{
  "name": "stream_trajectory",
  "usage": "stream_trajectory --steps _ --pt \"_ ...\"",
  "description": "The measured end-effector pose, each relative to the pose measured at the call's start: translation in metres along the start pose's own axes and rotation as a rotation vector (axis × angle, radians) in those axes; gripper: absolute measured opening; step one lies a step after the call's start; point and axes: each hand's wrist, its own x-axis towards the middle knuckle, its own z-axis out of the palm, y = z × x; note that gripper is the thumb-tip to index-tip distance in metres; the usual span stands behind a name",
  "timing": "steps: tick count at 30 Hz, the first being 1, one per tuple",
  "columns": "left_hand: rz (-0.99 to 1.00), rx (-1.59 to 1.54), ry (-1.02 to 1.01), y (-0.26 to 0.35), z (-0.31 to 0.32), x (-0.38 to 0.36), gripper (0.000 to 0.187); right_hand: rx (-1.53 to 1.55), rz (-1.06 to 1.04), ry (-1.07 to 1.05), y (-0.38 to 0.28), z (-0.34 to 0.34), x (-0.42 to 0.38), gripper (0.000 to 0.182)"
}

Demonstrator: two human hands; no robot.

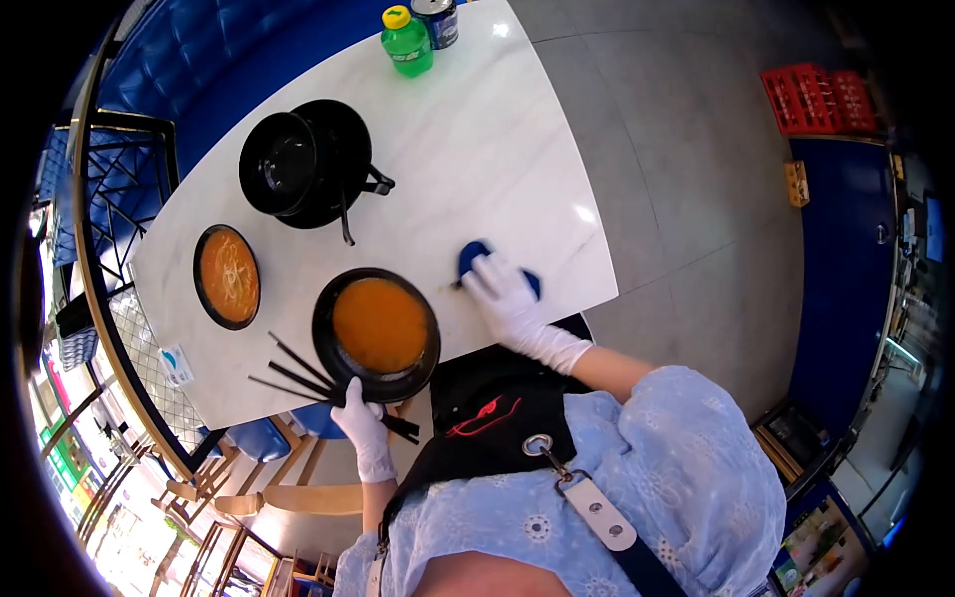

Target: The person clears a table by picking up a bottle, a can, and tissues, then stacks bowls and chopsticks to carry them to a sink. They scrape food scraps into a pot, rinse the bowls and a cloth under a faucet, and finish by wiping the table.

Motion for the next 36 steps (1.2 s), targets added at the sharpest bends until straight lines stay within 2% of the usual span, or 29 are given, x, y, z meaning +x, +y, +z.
stream_trajectory --steps 3,6,9,10,11,12,13,15,19,21,24,26,28,30,31,33,34,36 --pt "0.0 -0.035 0.095 -0.001 -0.039 0.004 0.024 -0.004 -0.2 -0.226 -0.05 0.021 0.007 0.05" --pt "0.019 -0.086 0.201 0.013 -0.059 0.006 0.024 0.114 -0.146 -0.211 -0.051 0.033 0.011 0.049" --pt "0.031 -0.143 0.284 0.024 -0.074 0.01 0.023 0.392 0.08 -0.006 -0.025 0.013 0.045 0.044" --pt "0.037 -0.166 0.299 0.029 -0.077 0.012 0.023 0.41 0.243 -0.011 -0.016 -0.013 0.071 0.04" --pt "0.039 -0.185 0.301 0.035 -0.077 0.013 0.019 0.278 0.193 0.234 0.016 0.004 0.079 0.041" --pt "0.033 -0.188 0.308 0.039 -0.08 0.016 0.019 0.31 0.169 0.383 0.037 0.001 0.105 0.043" --pt "0.035 -0.206 0.291 0.042 -0.085 0.02 0.017 0.252 0.144 0.397 0.058 -0.002 0.124 0.044" --pt "0.034 -0.213 0.316 0.049 -0.086 0.023 0.014 -0.209 0.161 0.191 0.068 -0.01 0.152 0.045" --pt "0.044 -0.242 0.348 0.058 -0.089 0.035 0.014 -0.122 0.203 0.106 0.072 0.007 0.161 0.048" --pt "0.052 -0.265 0.31 0.053 -0.098 0.044 0.013 -0.143 0.065 0.209 0.063 0.017 0.16 0.051" --pt "0.068 -0.274 0.274 0.052 -0.101 0.05 0.016 -0.098 0.056 0.253 0.03 0.039 0.17 0.049" --pt "0.075 -0.254 0.275 0.054 -0.101 0.051 0.02 -0.055 0.084 0.077 0.001 0.05 0.169 0.045" --pt "0.072 -0.257 0.293 0.053 -0.103 0.051 0.021 0.01 -0.008 -0.006 -0.034 0.055 0.164 0.05" --pt "0.071 -0.276 0.256 0.048 -0.112 0.055 0.019 0.044 -0.244 -0.025 -0.057 0.07 0.153 0.037" --pt "0.068 -0.298 0.226 0.047 -0.116 0.056 0.018 0.042 -0.244 -0.02 -0.062 0.074 0.142 0.037" --pt "0.065 -0.294 0.242 0.048 -0.12 0.057 0.017 0.247 -0.304 -0.202 -0.07 0.081 0.13 0.039" --pt "0.057 -0.29 0.264 0.049 -0.12 0.058 0.016 0.244 -0.313 -0.193 -0.066 0.079 0.133 0.039" --pt "0.065 -0.294 0.261 0.051 -0.125 0.059 0.015 0.429 0.04 0.182 -0.05 0.072 0.135 0.041"
